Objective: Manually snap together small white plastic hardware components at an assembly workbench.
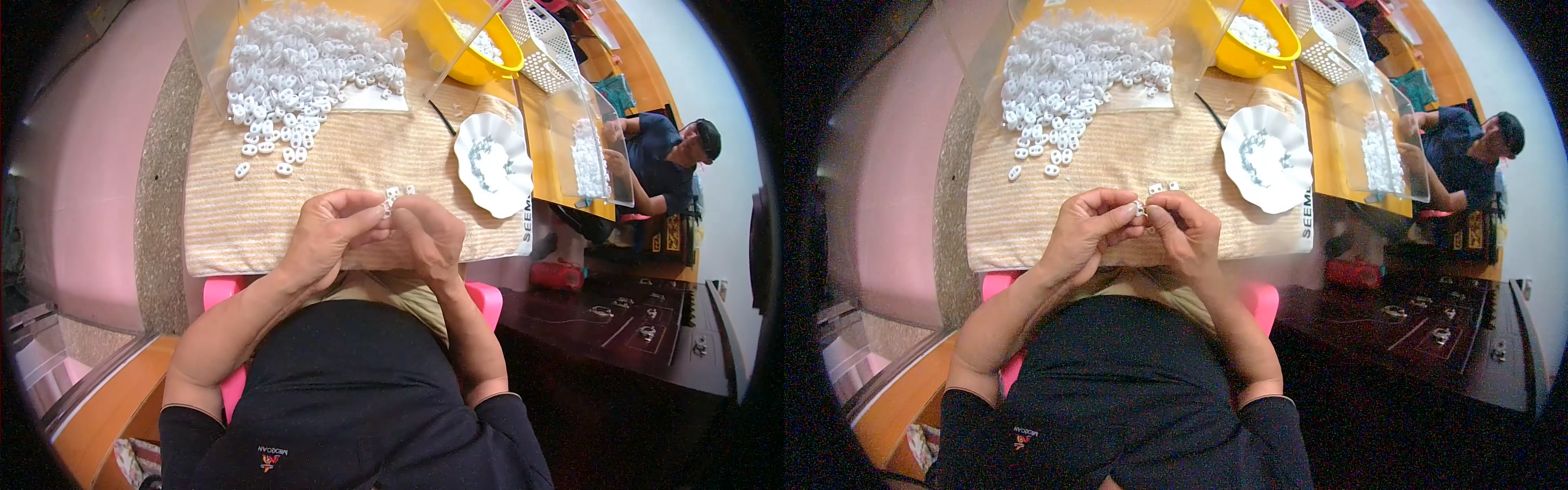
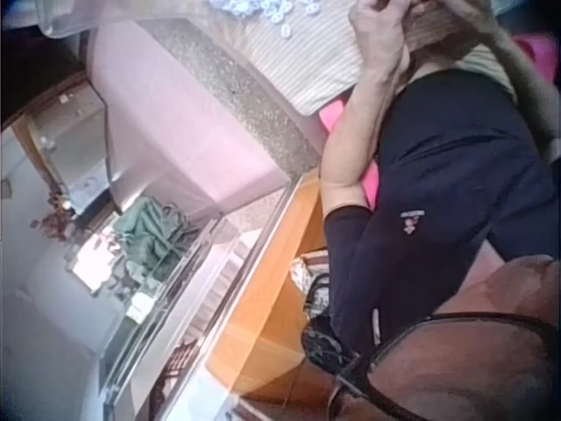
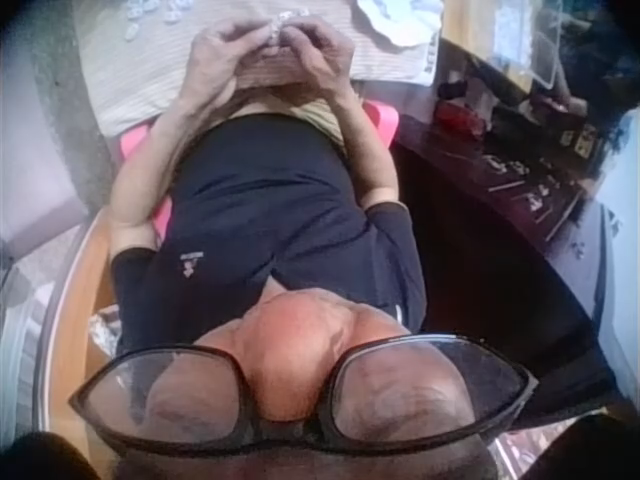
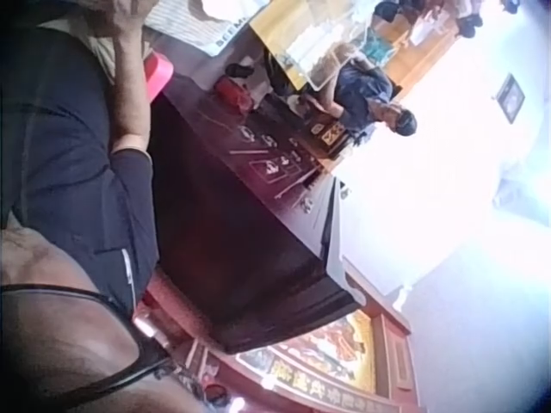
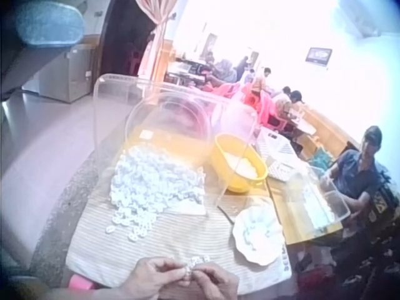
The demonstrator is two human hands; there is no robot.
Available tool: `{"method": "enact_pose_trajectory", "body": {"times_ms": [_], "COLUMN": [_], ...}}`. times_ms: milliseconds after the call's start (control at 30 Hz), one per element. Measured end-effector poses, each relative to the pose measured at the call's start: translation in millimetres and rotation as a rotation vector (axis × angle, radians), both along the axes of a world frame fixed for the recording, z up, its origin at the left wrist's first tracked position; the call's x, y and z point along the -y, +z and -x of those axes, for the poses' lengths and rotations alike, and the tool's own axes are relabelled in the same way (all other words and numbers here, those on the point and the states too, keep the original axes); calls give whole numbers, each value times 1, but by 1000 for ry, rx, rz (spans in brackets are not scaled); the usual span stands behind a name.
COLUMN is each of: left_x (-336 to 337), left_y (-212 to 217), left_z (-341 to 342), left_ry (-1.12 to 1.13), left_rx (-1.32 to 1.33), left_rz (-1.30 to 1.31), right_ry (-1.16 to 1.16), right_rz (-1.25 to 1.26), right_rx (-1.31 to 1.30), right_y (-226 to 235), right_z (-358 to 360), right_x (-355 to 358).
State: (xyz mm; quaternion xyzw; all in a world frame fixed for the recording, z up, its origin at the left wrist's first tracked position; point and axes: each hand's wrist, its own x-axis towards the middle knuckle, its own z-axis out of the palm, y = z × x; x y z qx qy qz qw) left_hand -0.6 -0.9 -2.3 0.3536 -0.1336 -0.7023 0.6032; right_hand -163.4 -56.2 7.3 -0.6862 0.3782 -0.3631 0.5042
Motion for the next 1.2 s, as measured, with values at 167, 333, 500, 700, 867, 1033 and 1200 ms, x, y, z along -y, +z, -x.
{"method": "enact_pose_trajectory", "body": {"times_ms": [167,333,500,700,867,1033,1200], "left_x": [0,0,0,1,-1,0,-1], "left_y": [-3,-4,-7,-4,-3,-4,-5], "left_z": [0,-1,-2,-2,-2,-2,-2], "left_ry": [-14,-31,-47,-59,-67,-77,-86], "left_rx": [3,14,27,46,37,44,45], "left_rz": [9,18,25,25,29,33,41], "right_ry": [-1,1,15,14,20,67,121], "right_rz": [-60,-88,-110,-183,-254,-191,-151], "right_rx": [48,68,66,108,136,86,-18], "right_y": [-1,-7,-10,-14,-12,-6,4], "right_z": [1,2,4,7,7,8,9], "right_x": [1,2,4,5,4,6,10]}}
